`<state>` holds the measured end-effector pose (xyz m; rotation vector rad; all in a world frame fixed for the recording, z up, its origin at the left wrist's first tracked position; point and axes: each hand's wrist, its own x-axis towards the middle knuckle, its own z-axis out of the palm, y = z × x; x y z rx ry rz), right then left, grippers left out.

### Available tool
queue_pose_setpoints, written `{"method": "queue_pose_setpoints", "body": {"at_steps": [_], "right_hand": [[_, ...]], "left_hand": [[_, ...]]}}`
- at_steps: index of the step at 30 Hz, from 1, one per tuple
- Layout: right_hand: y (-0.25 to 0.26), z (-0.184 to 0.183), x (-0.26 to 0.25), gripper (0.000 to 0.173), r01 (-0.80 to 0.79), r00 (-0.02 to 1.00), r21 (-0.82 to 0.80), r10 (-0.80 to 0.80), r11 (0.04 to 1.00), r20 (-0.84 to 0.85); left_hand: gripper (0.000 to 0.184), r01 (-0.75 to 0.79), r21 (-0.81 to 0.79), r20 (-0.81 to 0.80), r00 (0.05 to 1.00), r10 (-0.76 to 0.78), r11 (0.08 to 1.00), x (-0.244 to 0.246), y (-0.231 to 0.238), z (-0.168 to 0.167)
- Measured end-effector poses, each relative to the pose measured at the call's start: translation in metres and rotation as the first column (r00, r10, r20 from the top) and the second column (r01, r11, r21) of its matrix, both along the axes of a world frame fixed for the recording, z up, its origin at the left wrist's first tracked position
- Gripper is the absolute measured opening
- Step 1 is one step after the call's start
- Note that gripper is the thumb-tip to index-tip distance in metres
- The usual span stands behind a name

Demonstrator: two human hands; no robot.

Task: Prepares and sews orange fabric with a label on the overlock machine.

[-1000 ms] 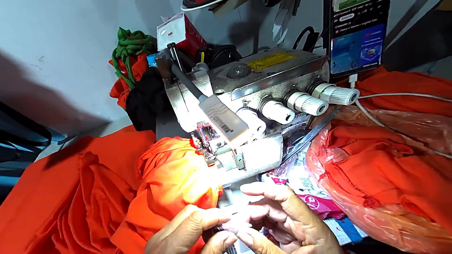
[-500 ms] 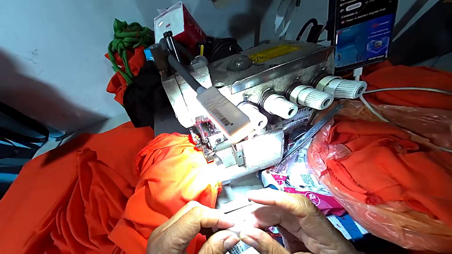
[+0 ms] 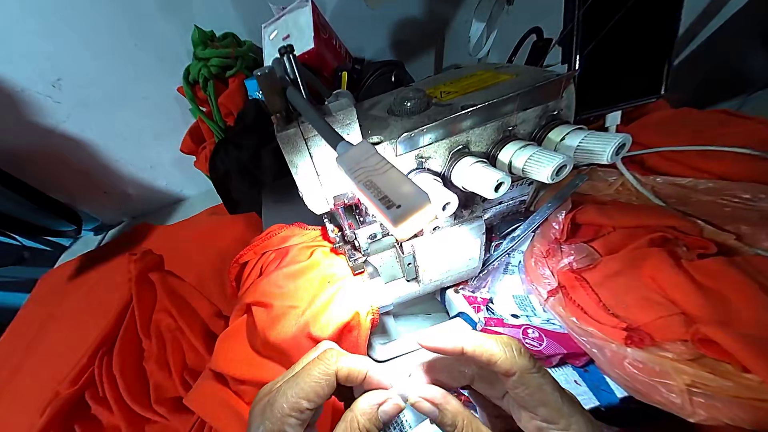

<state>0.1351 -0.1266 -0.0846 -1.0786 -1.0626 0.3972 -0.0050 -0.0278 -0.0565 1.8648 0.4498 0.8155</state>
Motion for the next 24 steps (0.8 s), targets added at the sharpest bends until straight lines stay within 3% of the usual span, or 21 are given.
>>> {"method": "queue_pose_setpoints", "body": {"at_steps": [4, 9, 13, 19, 24], "right_hand": [[0.004, -0.001, -0.002, 0.021, 0.006, 1.0, 0.001, -0.006, 1.0, -0.021], [0.038, -0.03, -0.008, 0.022, 0.222, 0.965, -0.055, -0.228, 0.973, -0.128], [0.053, -0.035, -0.018, 0.026, 0.157, 0.944, -0.143, -0.191, 0.977, -0.268], [0.053, -0.031, -0.025, 0.035, 0.133, 0.916, -0.142, -0.176, 0.981, -0.36], [0.045, -0.035, -0.022, 0.033, 0.114, 0.93, -0.034, -0.118, 0.993, -0.349]], "left_hand": [[0.008, -0.022, 0.018, -0.004, 1.0, 0.022, 1.0, -0.002, 0.003, 0.001], [0.007, -0.167, 0.112, 0.045, 0.986, 0.163, 0.98, -0.015, 0.029, 0.014], [0.003, -0.248, 0.246, 0.071, 0.969, 0.238, 0.937, -0.019, 0.06, 0.027], [0.01, -0.169, 0.189, -0.042, 0.983, 0.18, 0.967, 0.013, 0.079, 0.026], [0.011, -0.107, 0.164, -0.116, 0.985, 0.126, 0.981, 0.022, 0.085, 0.019]]}}
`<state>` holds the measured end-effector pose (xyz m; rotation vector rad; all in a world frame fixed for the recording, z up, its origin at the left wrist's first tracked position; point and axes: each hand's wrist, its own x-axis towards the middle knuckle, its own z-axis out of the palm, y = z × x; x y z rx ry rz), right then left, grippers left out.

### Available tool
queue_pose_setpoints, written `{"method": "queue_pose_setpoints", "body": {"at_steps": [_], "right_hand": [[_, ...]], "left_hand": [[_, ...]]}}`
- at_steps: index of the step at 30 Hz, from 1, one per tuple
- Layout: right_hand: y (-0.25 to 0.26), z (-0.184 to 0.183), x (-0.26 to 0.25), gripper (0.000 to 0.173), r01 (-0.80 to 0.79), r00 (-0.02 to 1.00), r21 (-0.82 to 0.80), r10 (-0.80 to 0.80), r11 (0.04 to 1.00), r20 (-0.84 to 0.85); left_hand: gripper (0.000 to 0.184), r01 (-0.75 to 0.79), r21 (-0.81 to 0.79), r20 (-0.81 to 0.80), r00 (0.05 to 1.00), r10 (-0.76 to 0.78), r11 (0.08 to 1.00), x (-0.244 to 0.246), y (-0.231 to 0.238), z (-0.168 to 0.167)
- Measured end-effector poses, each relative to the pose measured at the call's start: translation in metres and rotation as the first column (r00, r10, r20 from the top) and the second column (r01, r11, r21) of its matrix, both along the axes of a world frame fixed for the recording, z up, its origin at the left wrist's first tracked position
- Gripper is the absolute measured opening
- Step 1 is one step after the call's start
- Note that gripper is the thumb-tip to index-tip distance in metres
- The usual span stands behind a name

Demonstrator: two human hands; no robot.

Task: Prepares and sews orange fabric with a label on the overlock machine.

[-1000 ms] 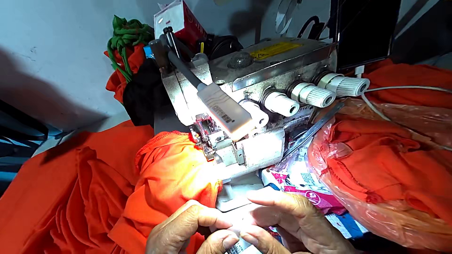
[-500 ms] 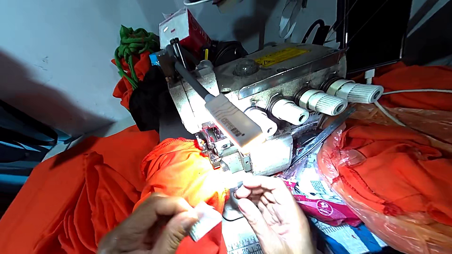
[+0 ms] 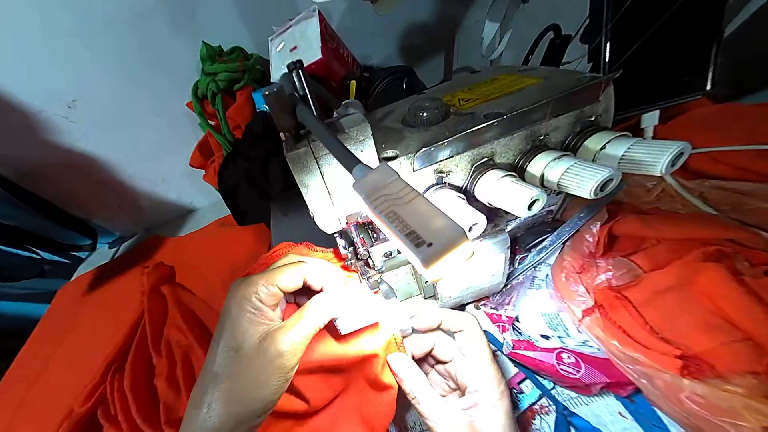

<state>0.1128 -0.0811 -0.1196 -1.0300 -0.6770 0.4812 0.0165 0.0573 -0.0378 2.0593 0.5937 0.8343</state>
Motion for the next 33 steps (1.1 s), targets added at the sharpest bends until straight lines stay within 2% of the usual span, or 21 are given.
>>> {"method": "queue_pose_setpoints", "body": {"at_steps": [4, 10, 15, 24, 26, 30, 33], "right_hand": [[-0.005, 0.003, -0.001, 0.032, -0.005, 1.0, 0.011, 0.005, 1.0, 0.008], [-0.004, -0.003, 0.0, 0.025, -0.006, 0.991, 0.078, -0.005, 0.997, 0.134], [-0.006, -0.004, 0.004, 0.026, 0.022, 0.963, 0.003, -0.022, 1.0, 0.27], [-0.012, 0.006, 0.013, 0.031, 0.032, 0.886, -0.157, 0.045, 0.987, 0.461], [-0.013, 0.008, 0.013, 0.031, 0.036, 0.879, -0.176, 0.053, 0.984, 0.474], [-0.014, 0.007, 0.014, 0.035, 0.001, 0.897, -0.161, 0.071, 0.987, 0.437], [-0.014, 0.005, 0.012, 0.037, 0.007, 0.906, -0.17, 0.065, 0.985, 0.419]], "left_hand": [[0.009, 0.019, -0.022, -0.067, 0.998, -0.02, 1.0, -0.001, -0.006, 0.007], [0.007, -0.129, 0.256, -0.154, 0.973, 0.172, 0.958, 0.007, -0.015, -0.003], [0.006, -0.147, 0.303, -0.143, 0.97, 0.198, 0.941, 0.01, -0.015, -0.006], [0.004, -0.189, 0.347, -0.104, 0.966, 0.238, 0.919, 0.011, -0.018, -0.011], [0.005, -0.201, 0.308, -0.086, 0.968, 0.237, 0.93, 0.01, -0.018, -0.011], [0.009, -0.162, 0.076, -0.009, 0.987, 0.163, 0.984, 0.005, -0.015, -0.006], [0.009, -0.167, 0.128, -0.036, 0.984, 0.173, 0.978, 0.006, -0.016, -0.007]]}}
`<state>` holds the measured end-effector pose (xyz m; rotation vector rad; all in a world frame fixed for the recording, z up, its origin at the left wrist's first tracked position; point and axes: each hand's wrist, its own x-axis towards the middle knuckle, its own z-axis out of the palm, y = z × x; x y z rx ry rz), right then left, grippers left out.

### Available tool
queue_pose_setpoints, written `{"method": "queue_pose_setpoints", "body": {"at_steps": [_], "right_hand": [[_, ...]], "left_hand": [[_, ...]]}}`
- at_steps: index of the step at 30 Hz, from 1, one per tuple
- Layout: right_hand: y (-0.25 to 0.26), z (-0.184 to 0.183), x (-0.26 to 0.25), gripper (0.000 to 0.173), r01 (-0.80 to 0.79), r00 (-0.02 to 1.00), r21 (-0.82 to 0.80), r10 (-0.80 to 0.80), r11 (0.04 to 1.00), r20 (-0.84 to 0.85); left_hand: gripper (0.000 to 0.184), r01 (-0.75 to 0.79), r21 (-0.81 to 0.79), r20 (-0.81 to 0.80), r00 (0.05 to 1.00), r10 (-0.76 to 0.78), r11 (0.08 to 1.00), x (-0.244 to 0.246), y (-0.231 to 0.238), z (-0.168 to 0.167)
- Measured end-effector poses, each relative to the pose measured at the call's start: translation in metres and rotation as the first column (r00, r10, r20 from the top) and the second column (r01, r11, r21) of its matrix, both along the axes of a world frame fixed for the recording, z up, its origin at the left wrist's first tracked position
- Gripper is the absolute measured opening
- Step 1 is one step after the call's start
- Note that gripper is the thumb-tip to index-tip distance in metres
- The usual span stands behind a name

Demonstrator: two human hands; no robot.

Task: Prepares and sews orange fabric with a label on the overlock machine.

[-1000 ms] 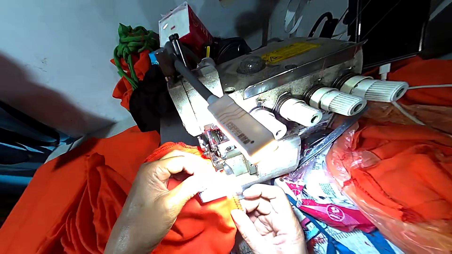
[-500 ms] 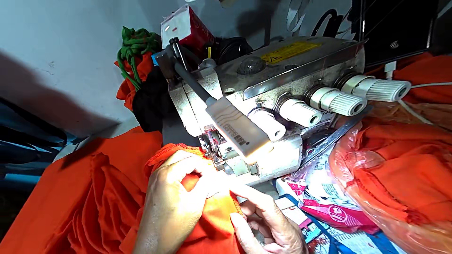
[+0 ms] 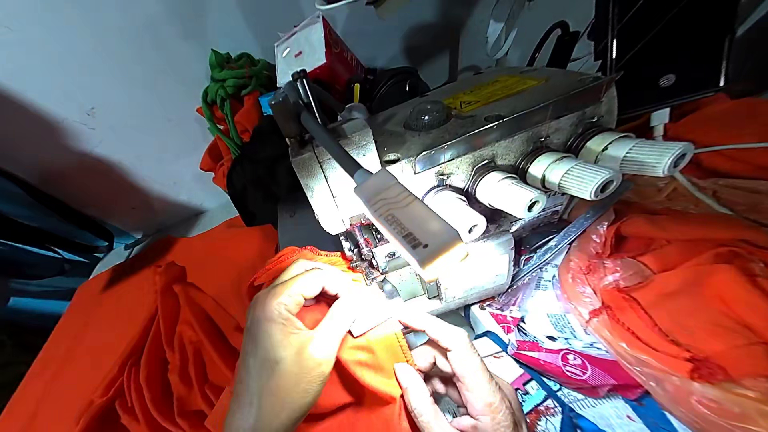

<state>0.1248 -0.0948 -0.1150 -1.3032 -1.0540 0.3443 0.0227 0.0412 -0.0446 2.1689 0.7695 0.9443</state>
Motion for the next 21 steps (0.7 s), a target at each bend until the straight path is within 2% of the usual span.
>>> {"method": "queue_pose_setpoints", "body": {"at_steps": [4, 8, 16, 21], "right_hand": [[0.0, -0.001, 0.001, 0.035, -0.007, 1.0, 0.034, 0.007, 0.999, 0.002], [0.0, 0.0, 0.002, 0.033, 0.009, 0.996, 0.017, -0.01, 1.0, 0.085], [-0.001, 0.006, 0.003, 0.032, 0.084, 0.965, -0.071, -0.064, 0.994, 0.255], [-0.004, 0.015, 0.006, 0.032, 0.083, 0.958, -0.128, -0.043, 0.988, 0.284]], "left_hand": [[0.007, -0.023, 0.118, -0.066, 0.997, 0.031, 0.993, 0.002, -0.002, -0.003], [0.005, -0.018, 0.163, -0.091, 0.995, 0.034, 0.986, 0.002, -0.002, -0.004], [0.005, -0.005, 0.179, -0.128, 0.991, 0.028, 0.984, 0.002, 0.0, -0.002], [0.006, 0.003, 0.119, -0.139, 0.99, 0.013, 0.993, -0.001, 0.008, 0.003]]}}
